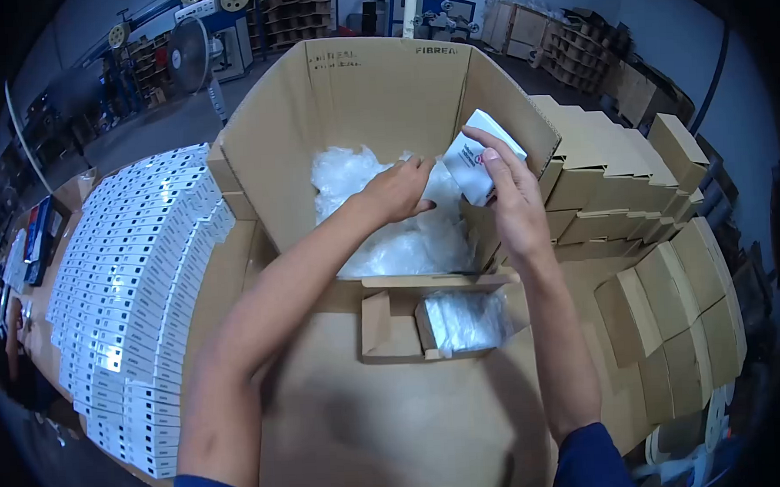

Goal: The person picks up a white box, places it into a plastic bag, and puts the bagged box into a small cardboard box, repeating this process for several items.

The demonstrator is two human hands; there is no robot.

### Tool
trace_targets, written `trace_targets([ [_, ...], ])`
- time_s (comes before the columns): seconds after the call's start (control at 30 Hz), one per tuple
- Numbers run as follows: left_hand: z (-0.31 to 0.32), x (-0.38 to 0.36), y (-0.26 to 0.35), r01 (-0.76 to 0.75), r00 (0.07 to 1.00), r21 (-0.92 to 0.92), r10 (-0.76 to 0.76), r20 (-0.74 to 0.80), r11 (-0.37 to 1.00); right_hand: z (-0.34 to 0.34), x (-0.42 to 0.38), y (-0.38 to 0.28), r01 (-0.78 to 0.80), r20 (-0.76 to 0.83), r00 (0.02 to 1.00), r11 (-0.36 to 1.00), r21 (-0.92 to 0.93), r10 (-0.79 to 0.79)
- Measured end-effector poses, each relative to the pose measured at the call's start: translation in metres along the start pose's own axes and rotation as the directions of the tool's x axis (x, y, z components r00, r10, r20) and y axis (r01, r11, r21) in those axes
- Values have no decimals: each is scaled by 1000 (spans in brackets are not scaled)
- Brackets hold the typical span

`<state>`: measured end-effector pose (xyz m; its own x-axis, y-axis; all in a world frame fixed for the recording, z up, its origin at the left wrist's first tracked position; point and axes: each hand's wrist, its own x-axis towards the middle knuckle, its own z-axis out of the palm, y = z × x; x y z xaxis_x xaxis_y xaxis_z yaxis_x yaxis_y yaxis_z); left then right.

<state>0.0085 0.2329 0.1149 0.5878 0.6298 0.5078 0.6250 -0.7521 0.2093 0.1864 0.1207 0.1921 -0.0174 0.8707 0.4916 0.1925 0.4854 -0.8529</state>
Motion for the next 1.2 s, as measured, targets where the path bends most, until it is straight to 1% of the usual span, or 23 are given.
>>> trace_targets([
  [0.03,11,12,-6,-40,999,-56,38,-38,998,4,5,5,19,-37,999,999,33,-18],
  [0.07,20,21,-13,-81,994,-109,74,-75,991,9,8,8,69,-79,994,993,-100,-77],
  [0.1,17,27,-14,-26,995,-115,37,94,993,12,9,10,86,-114,988,982,-171,-106],
  [0.13,13,33,-16,31,966,-109,-1,260,994,16,10,11,101,-145,980,966,-238,-138],
  [0.17,9,35,-17,87,906,-94,-40,421,992,18,10,13,110,-175,970,946,-305,-169],
  [0.2,12,34,-22,103,907,-109,-48,419,989,16,13,15,102,-151,978,962,-255,-144],
  [0.3,7,20,-42,148,970,-139,-116,215,979,12,14,19,56,-118,989,974,-221,-84],
  [0.33,-8,16,-43,264,959,-216,-232,162,940,13,13,20,64,-110,990,977,-204,-87],
  [0.37,-22,7,-42,275,961,-204,-276,26,940,13,14,20,54,-92,993,972,-228,-77],
  [0.4,-36,0,-42,365,925,-233,-379,-15,901,13,13,20,45,-78,995,967,-252,-67],
  [0.43,-47,-6,-43,448,877,-267,-478,-54,853,14,13,17,72,-70,993,953,-296,-97],
  [0.53,-72,-23,-39,393,829,-351,-493,-266,850,20,16,15,144,-32,984,893,-426,-173],
  [0.57,-78,-26,-36,383,816,-415,-513,-265,825,24,19,17,167,-15,980,868,-468,-197],
  [0.63,-90,-31,-26,357,793,-541,-553,-256,761,31,26,13,226,24,970,851,-474,-244],
  [0.73,-113,-39,-1,269,861,-539,-451,-237,798,38,34,-3,338,70,934,803,-491,-350],
  [0.83,-140,-54,43,174,893,-513,-354,-278,841,32,29,-27,353,187,934,862,-364,-304],
  [0.87,-147,-61,61,185,871,-505,-379,-313,843,38,17,-33,369,92,929,881,-295,-358],
  [0.97,-158,-92,97,161,752,-812,-603,-267,561,31,-30,-61,214,85,976,941,-263,-199],
  [1.0,-157,-103,105,133,641,-856,-702,-310,500,31,-49,-66,224,58,974,938,-266,-217],
  [1.07,-144,-133,142,-125,613,-978,-762,-209,168,34,-93,-69,90,-44,994,970,-224,-103],
  [1.1,-135,-149,163,-254,607,-967,-780,-153,-8,37,-117,-74,40,-84,995,978,-205,-58],
  [1.17,-103,-187,200,-27,631,-960,-740,-233,280,45,-163,-62,23,-185,982,998,-63,-35],
  [1.2,-93,-202,222,-22,619,-973,-762,-193,228,51,-187,-70,39,-229,972,999,-32,-45],
])
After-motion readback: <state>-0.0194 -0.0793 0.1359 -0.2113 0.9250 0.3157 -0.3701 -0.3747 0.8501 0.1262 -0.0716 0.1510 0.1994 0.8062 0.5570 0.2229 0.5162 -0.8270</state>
